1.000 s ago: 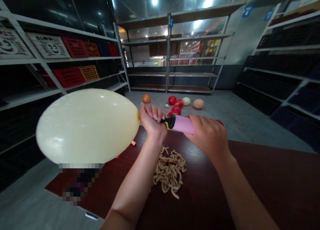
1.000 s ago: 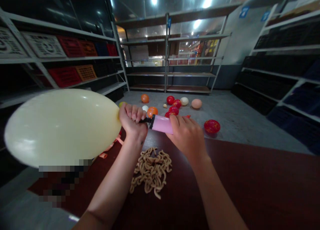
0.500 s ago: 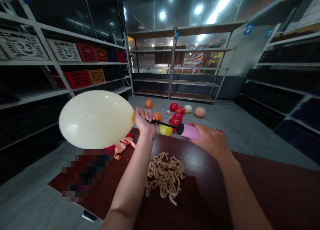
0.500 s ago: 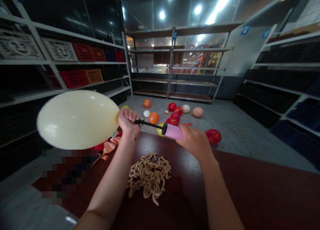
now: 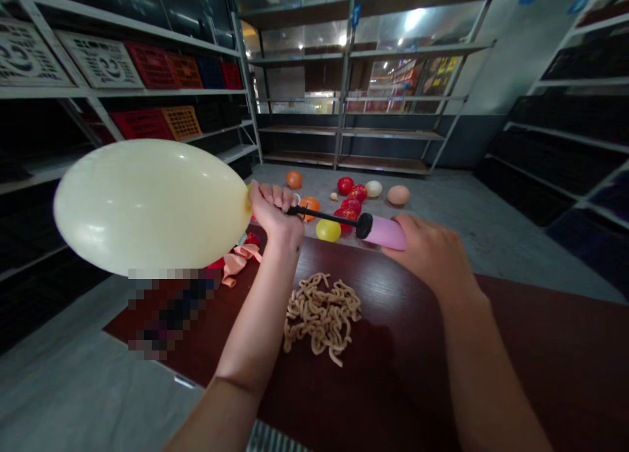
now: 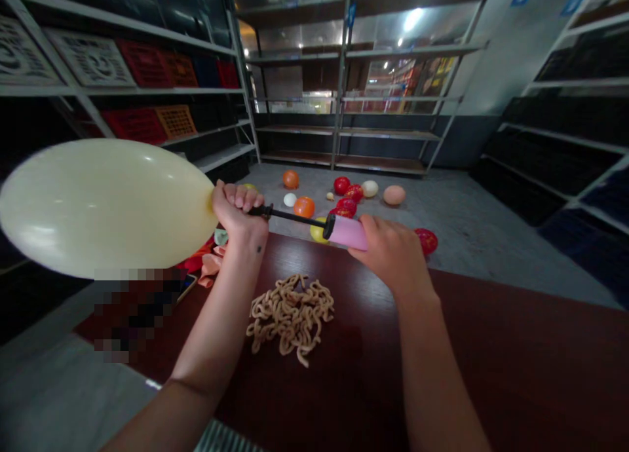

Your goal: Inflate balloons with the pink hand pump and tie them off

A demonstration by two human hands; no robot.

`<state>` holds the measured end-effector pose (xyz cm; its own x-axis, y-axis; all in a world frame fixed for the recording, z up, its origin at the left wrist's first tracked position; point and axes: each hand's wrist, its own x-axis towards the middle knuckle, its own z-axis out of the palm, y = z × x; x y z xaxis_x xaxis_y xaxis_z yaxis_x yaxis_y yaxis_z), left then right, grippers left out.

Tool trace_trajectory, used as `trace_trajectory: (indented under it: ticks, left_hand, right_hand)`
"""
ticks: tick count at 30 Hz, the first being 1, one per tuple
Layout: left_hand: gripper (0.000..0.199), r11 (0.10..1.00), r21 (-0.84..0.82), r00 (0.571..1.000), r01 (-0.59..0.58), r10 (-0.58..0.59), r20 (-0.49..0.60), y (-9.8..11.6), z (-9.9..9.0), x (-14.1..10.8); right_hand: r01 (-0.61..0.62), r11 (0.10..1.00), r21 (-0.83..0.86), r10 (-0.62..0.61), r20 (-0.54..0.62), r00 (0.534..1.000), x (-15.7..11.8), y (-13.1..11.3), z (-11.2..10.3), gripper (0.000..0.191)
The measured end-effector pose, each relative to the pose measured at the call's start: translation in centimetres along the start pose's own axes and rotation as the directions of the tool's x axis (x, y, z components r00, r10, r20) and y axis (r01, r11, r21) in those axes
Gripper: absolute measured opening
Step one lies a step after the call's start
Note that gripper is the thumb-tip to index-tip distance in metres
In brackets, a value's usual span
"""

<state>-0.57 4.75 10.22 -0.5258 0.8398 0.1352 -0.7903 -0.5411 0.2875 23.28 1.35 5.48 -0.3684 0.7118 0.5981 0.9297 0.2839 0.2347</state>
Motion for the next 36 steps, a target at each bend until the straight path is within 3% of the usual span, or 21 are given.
trace_trajectory:
  ticks: [4, 8, 12, 14, 16, 19, 22, 25, 29, 33, 36]
  left_hand:
    - [0.054, 0.993, 0.098, 0.998, 0.06, -0.058, -0.021, -1.3, 0.3, -1.1]
    - [0.054, 0.981, 0.119, 0.987, 0.154, -0.159, 0.03, -2.8, 0.4, -2.2]
    - [0.053, 0.959, 0.166, 0.968, 0.231, -0.243, 0.057, -3.5, -0.6, -2.3]
    - [0.053, 0.938, 0.204, 0.956, 0.282, -0.292, 0.023, -3.6, -1.6, -2.3]
    - [0.054, 0.895, 0.238, 0.922, 0.378, -0.388, -0.003, -3.3, -2.7, -2.5]
    - [0.057, 0.782, 0.279, 0.824, 0.557, -0.561, -0.072, -2.4, -4.0, -3.5]
    - [0.059, 0.661, 0.321, 0.727, 0.678, -0.669, -0.158, -1.3, -4.8, -5.2]
    - [0.058, 0.575, 0.362, 0.663, 0.734, -0.722, -0.197, -0.6, -5.4, -6.8]
    - [0.054, 0.554, 0.4, 0.668, 0.73, -0.702, -0.247, -0.2, -6.4, -8.2]
    - [0.049, 0.604, 0.418, 0.727, 0.678, -0.636, -0.259, 0.2, -6.3, -8.4]
    - [0.048, 0.649, 0.424, 0.769, 0.632, -0.592, -0.24, 1.0, -5.1, -7.4]
  right_hand:
    - [-0.016, 1.0, -0.003, 0.016, 0.025, 1.0, 0.4, -2.2, -1.0, 0.03]
    - [-0.081, 0.992, 0.098, 0.076, 0.057, 0.995, 0.7, -4.3, -1.8, 0.038]
    - [-0.213, 0.915, 0.342, 0.133, 0.242, 0.961, 0.1, -6.0, -1.3, 0.052]
    - [-0.278, 0.826, 0.491, 0.111, 0.341, 0.933, -1.1, -7.0, -0.7, 0.063]
    - [-0.394, 0.681, 0.617, 0.121, 0.436, 0.892, -2.8, -8.1, -0.1, 0.068]
    - [-0.551, 0.323, 0.77, 0.053, 0.566, 0.823, -5.8, -9.9, -0.3, 0.074]
    - [-0.698, -0.002, 0.716, -0.015, 0.698, 0.716, -8.8, -11.6, -1.3, 0.074]
    - [-0.745, -0.195, 0.638, -0.071, 0.749, 0.659, -11.5, -12.7, -2.0, 0.066]
    - [-0.739, -0.333, 0.586, -0.187, 0.727, 0.661, -14.6, -13.1, -1.2, 0.049]
    - [-0.705, -0.412, 0.577, -0.272, 0.661, 0.699, -16.4, -12.7, -0.5, 0.043]
    - [-0.676, -0.427, 0.601, -0.293, 0.616, 0.731, -16.6, -12.5, -0.7, 0.044]
